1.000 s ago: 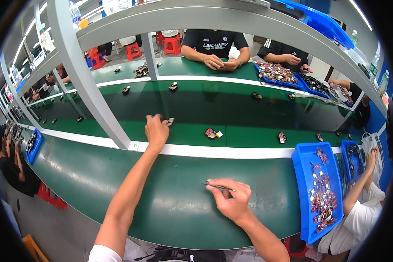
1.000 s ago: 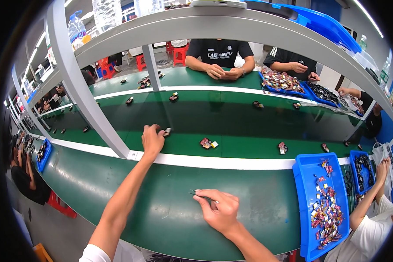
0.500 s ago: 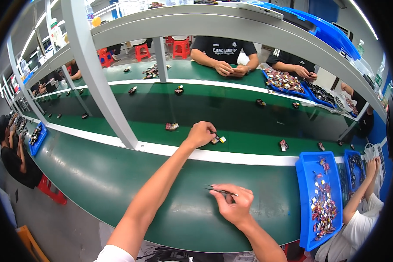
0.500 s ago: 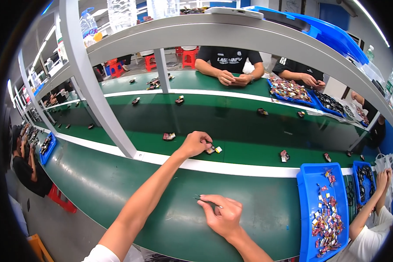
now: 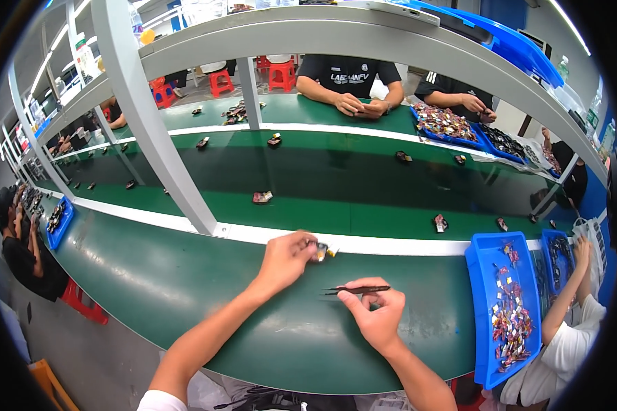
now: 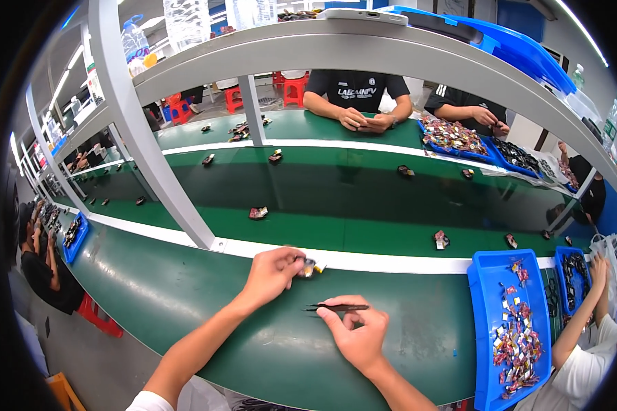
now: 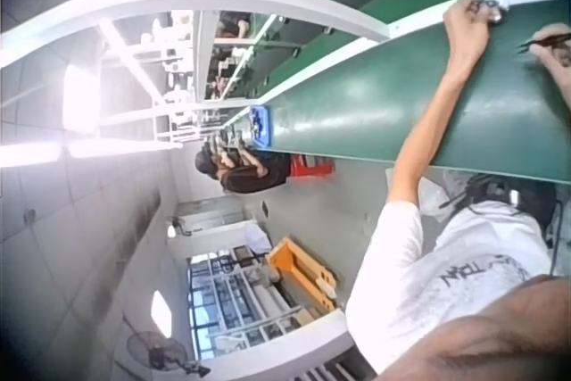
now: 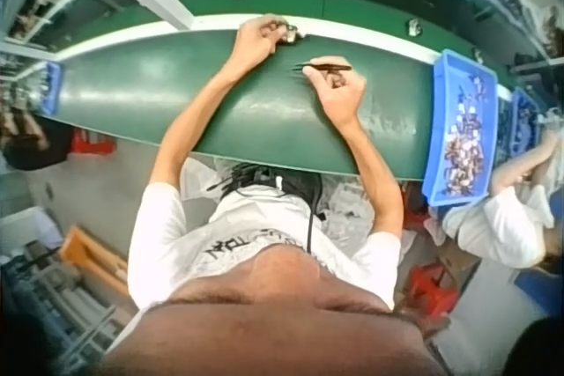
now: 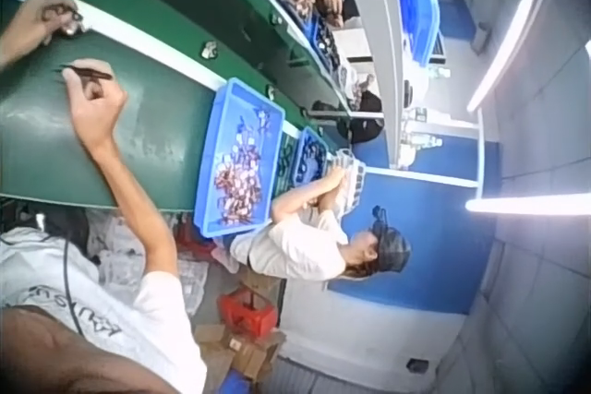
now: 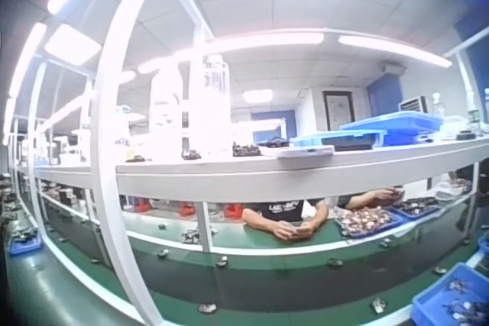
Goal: The recorder is assembling small electronic components on a production line using tweezers.
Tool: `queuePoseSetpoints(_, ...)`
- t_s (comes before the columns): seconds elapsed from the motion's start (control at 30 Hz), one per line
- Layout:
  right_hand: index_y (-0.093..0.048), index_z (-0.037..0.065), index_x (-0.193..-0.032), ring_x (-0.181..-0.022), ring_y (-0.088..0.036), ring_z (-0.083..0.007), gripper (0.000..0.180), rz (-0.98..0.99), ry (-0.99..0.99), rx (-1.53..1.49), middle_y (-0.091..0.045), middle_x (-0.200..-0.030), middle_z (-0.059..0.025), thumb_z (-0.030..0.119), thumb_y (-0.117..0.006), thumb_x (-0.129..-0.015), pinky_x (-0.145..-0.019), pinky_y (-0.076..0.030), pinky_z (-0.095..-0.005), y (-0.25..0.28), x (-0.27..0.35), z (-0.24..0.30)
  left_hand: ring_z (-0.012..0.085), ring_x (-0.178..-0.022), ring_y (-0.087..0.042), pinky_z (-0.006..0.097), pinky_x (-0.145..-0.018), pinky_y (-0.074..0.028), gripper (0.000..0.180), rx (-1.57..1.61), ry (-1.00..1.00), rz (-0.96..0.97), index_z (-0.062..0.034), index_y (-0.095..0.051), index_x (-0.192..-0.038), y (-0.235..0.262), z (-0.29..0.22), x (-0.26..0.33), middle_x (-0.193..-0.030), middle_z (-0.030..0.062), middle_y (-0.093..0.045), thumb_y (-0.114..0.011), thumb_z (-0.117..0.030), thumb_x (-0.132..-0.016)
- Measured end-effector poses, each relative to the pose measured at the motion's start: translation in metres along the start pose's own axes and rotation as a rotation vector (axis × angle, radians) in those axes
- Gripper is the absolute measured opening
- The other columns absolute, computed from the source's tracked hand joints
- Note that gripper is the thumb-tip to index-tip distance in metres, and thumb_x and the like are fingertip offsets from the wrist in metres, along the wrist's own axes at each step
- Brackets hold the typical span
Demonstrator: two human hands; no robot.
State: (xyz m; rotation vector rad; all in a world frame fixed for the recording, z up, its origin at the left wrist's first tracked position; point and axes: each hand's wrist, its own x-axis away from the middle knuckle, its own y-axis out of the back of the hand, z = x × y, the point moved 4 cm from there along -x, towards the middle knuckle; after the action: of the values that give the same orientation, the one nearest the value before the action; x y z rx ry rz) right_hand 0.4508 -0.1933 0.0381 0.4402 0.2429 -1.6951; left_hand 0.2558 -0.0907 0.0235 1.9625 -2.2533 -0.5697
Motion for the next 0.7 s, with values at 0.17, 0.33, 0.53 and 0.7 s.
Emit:
queuePoseSetpoints(0.17,-0.070,-0.003,-0.094,-0.052,-0.042,0.0022,0.012,-0.014,-0.191,-0.201,-0.065,-0.073,0.0023,-0.003,-0.078,-0.084,-0.047,-0.030,-0.0164,0.000,0.000,-0.008,0.0080,-0.053,-0.060,0.024,-0.045,-0.045,0.022,0.189,0.248,0.084,0.0063,-0.070,-0.110,0.004,-0.011,0.055,-0.079,0.0075,-0.070,-0.068,-0.004,-0.091)
queuePoseSetpoints(0.33,-0.068,-0.004,-0.094,-0.055,-0.047,0.0018,0.013,0.042,-0.249,-0.191,-0.064,-0.073,0.0008,-0.005,-0.077,-0.085,-0.048,-0.032,-0.0165,0.000,0.001,-0.010,0.0090,-0.055,-0.062,0.023,-0.045,-0.046,0.020,0.292,0.217,0.018,0.0071,-0.070,-0.110,-0.009,-0.008,0.068,-0.082,0.0100,-0.072,-0.067,-0.002,-0.092)
queuePoseSetpoints(0.53,-0.068,-0.003,-0.093,-0.052,-0.046,0.0020,0.013,0.046,-0.211,-0.045,-0.062,-0.071,0.0020,-0.005,-0.077,-0.084,-0.047,-0.032,-0.0165,-0.001,0.003,-0.015,0.0105,-0.057,-0.063,0.024,-0.046,-0.049,0.020,0.264,0.162,0.026,0.0087,-0.067,-0.113,-0.010,-0.007,0.069,-0.085,0.0118,-0.071,-0.065,-0.001,-0.095)
queuePoseSetpoints(0.7,-0.070,-0.003,-0.093,-0.049,-0.042,0.0023,0.013,0.051,-0.174,-0.004,-0.059,-0.065,0.0041,-0.002,-0.079,-0.084,-0.046,-0.028,-0.0175,-0.002,0.003,-0.019,0.0111,-0.059,-0.064,0.024,-0.047,-0.053,0.021,0.277,0.150,0.046,0.0089,-0.065,-0.115,-0.016,-0.011,0.071,-0.086,0.0117,-0.070,-0.063,0.000,-0.097)
